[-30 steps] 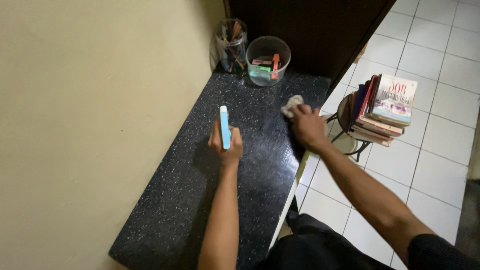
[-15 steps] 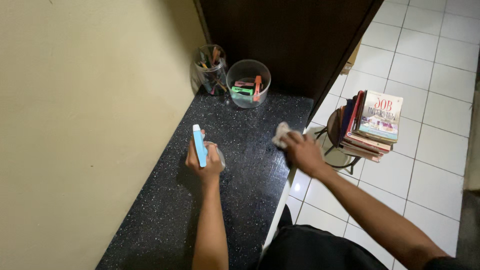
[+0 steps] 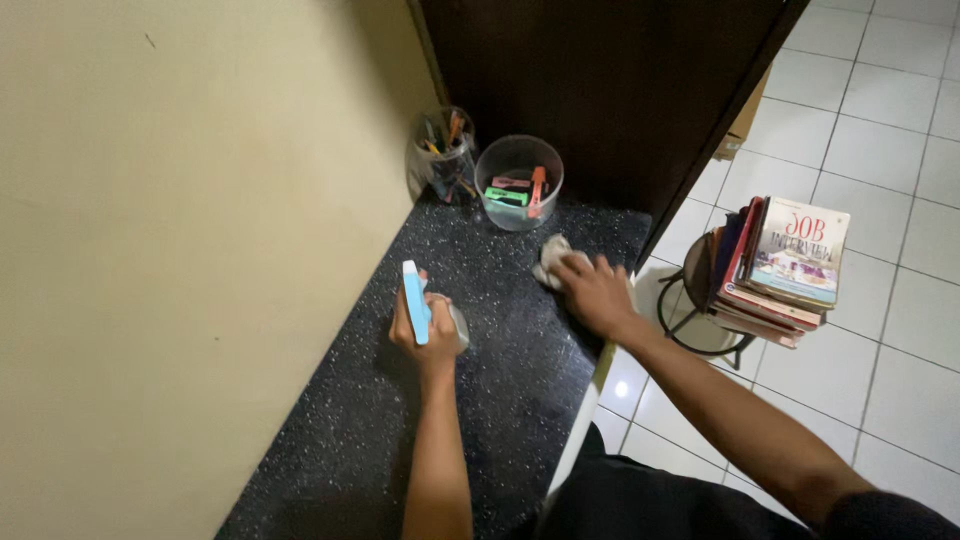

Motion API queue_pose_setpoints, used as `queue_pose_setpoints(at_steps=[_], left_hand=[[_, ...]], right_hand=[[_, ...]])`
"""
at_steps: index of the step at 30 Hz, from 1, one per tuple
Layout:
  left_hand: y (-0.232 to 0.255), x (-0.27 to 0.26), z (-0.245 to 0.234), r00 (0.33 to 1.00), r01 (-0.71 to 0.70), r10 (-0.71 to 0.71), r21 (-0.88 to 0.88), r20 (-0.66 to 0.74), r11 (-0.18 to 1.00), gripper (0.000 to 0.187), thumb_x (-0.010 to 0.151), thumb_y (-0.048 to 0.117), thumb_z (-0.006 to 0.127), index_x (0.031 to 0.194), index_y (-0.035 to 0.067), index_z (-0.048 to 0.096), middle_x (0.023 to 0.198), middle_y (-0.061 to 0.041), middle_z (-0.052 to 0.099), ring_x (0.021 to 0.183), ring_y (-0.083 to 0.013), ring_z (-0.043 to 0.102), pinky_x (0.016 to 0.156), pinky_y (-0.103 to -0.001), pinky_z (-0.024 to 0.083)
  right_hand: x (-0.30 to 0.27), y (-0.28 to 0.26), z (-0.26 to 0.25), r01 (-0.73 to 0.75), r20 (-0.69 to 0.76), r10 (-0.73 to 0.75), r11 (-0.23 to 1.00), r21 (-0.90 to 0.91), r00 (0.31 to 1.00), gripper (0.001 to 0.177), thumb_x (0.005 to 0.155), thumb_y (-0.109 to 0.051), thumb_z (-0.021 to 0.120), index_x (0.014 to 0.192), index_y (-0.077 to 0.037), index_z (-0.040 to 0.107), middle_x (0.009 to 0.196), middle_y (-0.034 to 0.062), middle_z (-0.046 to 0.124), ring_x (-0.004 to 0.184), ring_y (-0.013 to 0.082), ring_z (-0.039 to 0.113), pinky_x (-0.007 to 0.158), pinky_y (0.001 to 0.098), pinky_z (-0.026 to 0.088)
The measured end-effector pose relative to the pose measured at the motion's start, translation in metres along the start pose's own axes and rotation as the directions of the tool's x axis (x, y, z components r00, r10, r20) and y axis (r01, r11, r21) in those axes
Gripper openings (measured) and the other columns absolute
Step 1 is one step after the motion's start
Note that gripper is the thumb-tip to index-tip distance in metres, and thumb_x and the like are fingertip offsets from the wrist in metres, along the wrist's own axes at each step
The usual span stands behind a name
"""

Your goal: The person sprays a countertop with a cleaning solution and wipes it with a cloth. They then move two plastic containers aside and place several books from a nearby stool onto the cleaned surface.

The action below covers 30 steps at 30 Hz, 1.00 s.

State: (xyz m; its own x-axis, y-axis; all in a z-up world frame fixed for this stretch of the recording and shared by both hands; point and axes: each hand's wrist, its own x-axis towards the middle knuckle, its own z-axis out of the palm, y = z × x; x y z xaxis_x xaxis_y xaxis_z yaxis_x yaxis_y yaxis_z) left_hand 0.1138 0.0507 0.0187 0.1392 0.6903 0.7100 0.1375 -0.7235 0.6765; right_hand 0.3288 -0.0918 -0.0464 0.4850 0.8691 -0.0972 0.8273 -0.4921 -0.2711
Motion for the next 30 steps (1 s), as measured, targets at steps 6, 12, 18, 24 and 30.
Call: queue_pose_setpoints(at_steps=[6, 12, 18, 24, 30], left_hand=[[-0.005, 0.001, 0.0, 1.0, 0.0, 0.0, -0.006, 0.021, 1.0, 0.036, 0.083, -0.007, 0.05, 0.115, -0.011, 0.066, 0.089, -0.016, 0.075, 0.069, -0.0208, 0.077, 0.064, -0.032, 0.064], [-0.002, 0.002, 0.0, 1.0, -0.011, 0.011, 0.016, 0.026, 1.0, 0.036, 0.081, -0.007, 0.05, 0.113, -0.011, 0.066, 0.094, -0.019, 0.074, 0.071, -0.0219, 0.077, 0.065, -0.033, 0.064], [-0.002, 0.005, 0.002, 0.999, -0.004, 0.002, 0.057, 0.042, 0.998, 0.038, 0.081, -0.005, 0.053, 0.116, -0.01, 0.068, 0.089, -0.016, 0.075, 0.071, -0.0215, 0.077, 0.066, -0.033, 0.063], [-0.003, 0.005, 0.003, 1.0, -0.013, 0.012, 0.02, 0.013, 1.0, 0.038, 0.083, -0.004, 0.051, 0.117, -0.011, 0.066, 0.095, -0.019, 0.075, 0.068, -0.0219, 0.076, 0.063, -0.033, 0.063], [-0.009, 0.006, 0.004, 0.999, -0.039, 0.038, 0.05, 0.026, 0.998, 0.037, 0.08, -0.005, 0.051, 0.114, -0.01, 0.067, 0.088, -0.017, 0.074, 0.065, -0.0218, 0.074, 0.062, -0.033, 0.062]], right_hand=[[-0.024, 0.056, 0.003, -0.138, -0.059, 0.133, 0.985, -0.1, 0.989, 0.056, 0.093, -0.034, 0.062, 0.147, -0.031, 0.048, 0.157, 0.0052, 0.041, 0.13, 0.0374, 0.048, 0.104, 0.0641, 0.04], [0.022, 0.093, -0.024, -0.257, -0.179, 0.254, 0.966, 0.006, 0.95, 0.043, 0.102, -0.029, 0.054, 0.145, -0.025, 0.054, 0.15, 0.0096, 0.05, 0.128, 0.0414, 0.05, 0.101, 0.0684, 0.04], [0.071, 0.038, -0.023, -0.195, -0.153, 0.199, 0.98, 0.042, 0.968, 0.043, 0.1, -0.025, 0.054, 0.143, -0.029, 0.056, 0.151, 0.0042, 0.051, 0.134, 0.0378, 0.047, 0.107, 0.0637, 0.037], [0.03, 0.006, -0.002, 0.035, -0.103, -0.042, 0.997, -0.065, 0.994, 0.051, 0.094, -0.023, 0.057, 0.145, -0.032, 0.054, 0.153, 0.0036, 0.047, 0.128, 0.0363, 0.05, 0.103, 0.0609, 0.041], [0.007, 0.032, -0.011, -0.042, -0.086, 0.041, 0.999, -0.012, 0.995, 0.056, 0.091, -0.026, 0.059, 0.146, -0.031, 0.051, 0.156, 0.0035, 0.043, 0.12, 0.0354, 0.051, 0.1, 0.0579, 0.042]])
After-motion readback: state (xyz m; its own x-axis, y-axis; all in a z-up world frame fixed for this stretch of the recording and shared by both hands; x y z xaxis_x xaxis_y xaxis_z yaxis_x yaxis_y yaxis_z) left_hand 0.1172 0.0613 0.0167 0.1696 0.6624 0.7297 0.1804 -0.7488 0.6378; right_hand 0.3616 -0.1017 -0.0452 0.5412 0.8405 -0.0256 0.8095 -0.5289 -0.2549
